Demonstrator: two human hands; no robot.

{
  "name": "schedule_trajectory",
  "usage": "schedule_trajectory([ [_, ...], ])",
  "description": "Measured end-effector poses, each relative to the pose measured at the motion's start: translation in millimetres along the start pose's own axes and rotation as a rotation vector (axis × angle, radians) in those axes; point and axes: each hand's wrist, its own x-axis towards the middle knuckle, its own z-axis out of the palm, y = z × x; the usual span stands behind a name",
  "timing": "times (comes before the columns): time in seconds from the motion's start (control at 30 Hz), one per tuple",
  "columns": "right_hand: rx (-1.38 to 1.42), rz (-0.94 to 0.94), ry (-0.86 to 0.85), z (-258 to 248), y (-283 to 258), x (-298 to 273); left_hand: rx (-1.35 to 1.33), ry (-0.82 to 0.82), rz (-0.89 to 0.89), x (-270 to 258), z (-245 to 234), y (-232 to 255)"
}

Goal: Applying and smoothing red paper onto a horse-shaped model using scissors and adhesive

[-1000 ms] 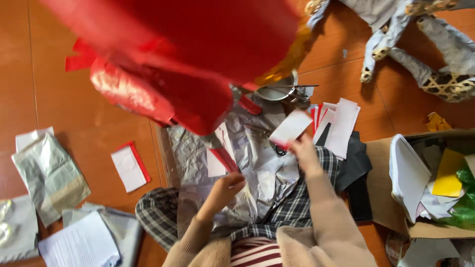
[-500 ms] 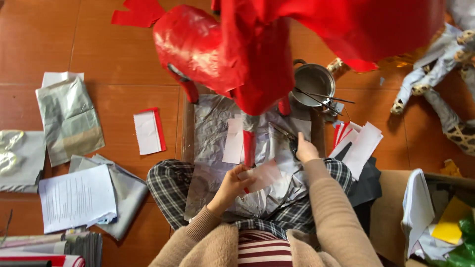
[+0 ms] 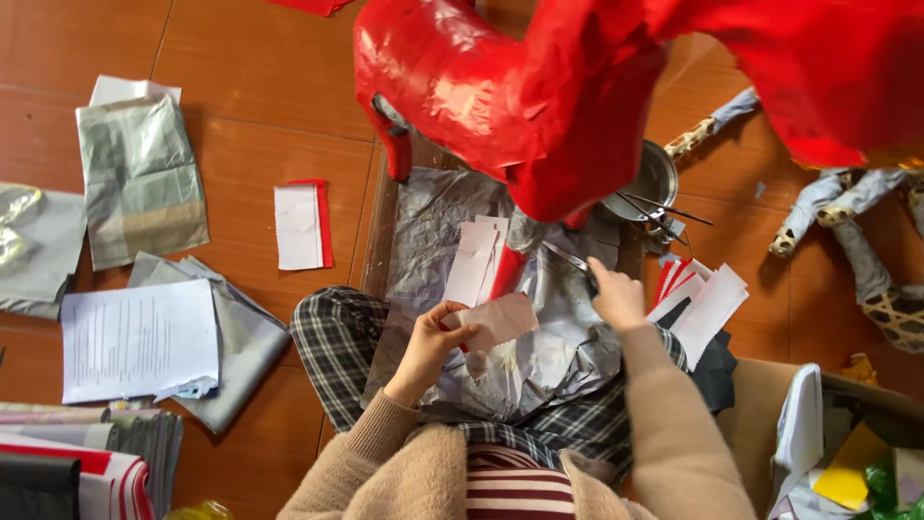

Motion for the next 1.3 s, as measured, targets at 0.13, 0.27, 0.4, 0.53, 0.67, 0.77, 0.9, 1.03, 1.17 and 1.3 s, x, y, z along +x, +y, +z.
schedule_trajectory([
  [0.13,0.493,0.024,-0.181,-100.6,-4.6,-80.5,-0.017,0.024,-0.012,0.9,-2.4,4.1],
  [0.27,1.331,0.193,-0.474,-91.5,-12.3,-163.8,0.154,-0.084,-0.081,-17.0,20.3,48.9],
  [0.4,1.255,0.011,-0.673,-74.9,-36.2,-208.2,-0.006,-0.125,-0.080,-1.5,34.2,11.7],
  [0.53,1.096,-0.057,-0.710,-75.6,-59.6,-212.2,0.050,-0.067,-0.051,-7.1,54.9,18.2],
  [0.67,1.206,-0.140,-0.455,-46.6,-66.1,-205.3,0.082,-0.003,-0.020,-6.9,64.7,-1.9],
  [0.77,1.106,-0.124,-0.452,-47.2,-67.5,-198.7,0.126,-0.019,-0.030,-3.5,63.2,-25.2],
  [0.9,1.148,-0.092,-0.429,-22.5,-64.8,-200.4,0.140,-0.032,-0.043,-4.1,70.2,-20.1],
  [1.03,1.263,0.037,-0.316,-25.6,-74.2,-206.0,0.200,-0.027,-0.084,-2.0,83.9,-6.6],
  [1.17,1.248,0.093,-0.131,-27.1,-74.7,-207.2,0.423,-0.097,0.028,15.5,89.7,-27.2],
  [1.3,1.253,0.090,-0.106,-35.1,-65.3,-197.3,0.582,-0.178,0.107,27.9,103.7,-28.7],
])
